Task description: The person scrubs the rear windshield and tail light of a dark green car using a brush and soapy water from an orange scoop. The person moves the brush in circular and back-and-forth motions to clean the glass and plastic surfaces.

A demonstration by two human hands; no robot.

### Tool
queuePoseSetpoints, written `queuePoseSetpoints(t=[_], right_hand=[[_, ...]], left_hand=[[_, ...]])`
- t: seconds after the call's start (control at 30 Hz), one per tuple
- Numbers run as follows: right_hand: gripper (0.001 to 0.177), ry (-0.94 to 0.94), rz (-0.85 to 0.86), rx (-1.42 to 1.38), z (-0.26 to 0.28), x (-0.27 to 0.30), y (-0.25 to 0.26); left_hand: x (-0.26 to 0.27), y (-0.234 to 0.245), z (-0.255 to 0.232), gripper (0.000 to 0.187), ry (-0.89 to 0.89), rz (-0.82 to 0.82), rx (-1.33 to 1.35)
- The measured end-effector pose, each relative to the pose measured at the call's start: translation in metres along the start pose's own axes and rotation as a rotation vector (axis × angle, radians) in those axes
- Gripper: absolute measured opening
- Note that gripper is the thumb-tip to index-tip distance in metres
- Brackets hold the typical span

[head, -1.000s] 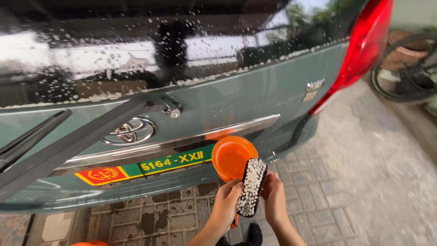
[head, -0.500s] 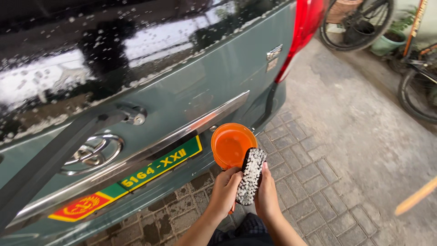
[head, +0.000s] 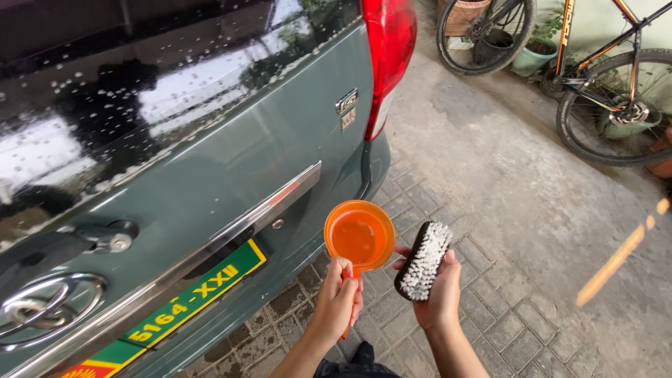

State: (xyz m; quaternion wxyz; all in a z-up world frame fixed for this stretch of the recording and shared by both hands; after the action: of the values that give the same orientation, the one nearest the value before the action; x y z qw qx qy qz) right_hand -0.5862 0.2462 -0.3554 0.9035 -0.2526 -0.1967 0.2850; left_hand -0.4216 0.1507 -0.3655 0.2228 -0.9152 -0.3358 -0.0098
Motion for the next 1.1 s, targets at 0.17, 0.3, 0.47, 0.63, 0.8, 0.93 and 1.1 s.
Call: queuePoseSetpoints(t=[0.17, 0.3, 0.47, 0.63, 0.8, 0.93, 1.1], right_hand=[[0.056, -0.029, 0.047, 0.150, 0.023, -0.040, 0.019], [0.047, 0.027, 0.048, 0.692, 0.055, -0.054, 0.017], [0.044, 0.395, 0.319, 1.339, 0.096, -0.046, -0.050], [0.047, 0.660, 0.466, 1.782, 0.082, -0.038, -0.093], [0.055, 0.725, 0.454, 2.007, 0.048, -0.038, -0.105], [0.054, 0.703, 0.438, 2.088, 0.022, -0.043, -0.117], [0.050, 0.612, 0.395, 2.153, -0.006, -0.050, -0.126]], left_hand=[[-0.015, -0.019, 0.018, 0.006, 0.001, 0.074, -0.018], [-0.024, -0.028, 0.032, 0.007, 0.026, 0.101, 0.001], [-0.031, -0.032, 0.038, 0.010, 0.042, 0.095, -0.063], [-0.035, -0.031, 0.031, 0.012, 0.133, 0.101, -0.099], [-0.038, -0.025, 0.020, 0.011, 0.146, 0.140, -0.098], [-0.040, -0.015, 0.015, 0.011, 0.128, 0.175, -0.067], [-0.044, 0.001, 0.009, 0.013, 0.130, 0.228, -0.043]])
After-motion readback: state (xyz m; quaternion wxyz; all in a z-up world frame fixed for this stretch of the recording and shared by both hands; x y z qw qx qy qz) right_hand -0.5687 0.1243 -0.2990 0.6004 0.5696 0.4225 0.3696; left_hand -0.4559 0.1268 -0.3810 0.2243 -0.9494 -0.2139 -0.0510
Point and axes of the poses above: each hand's wrist, its own x-axis away from the middle knuckle, its own y-axis out of the back of the hand, z = x × y, the point moved 9 cm from there along -x, towards the middle knuckle
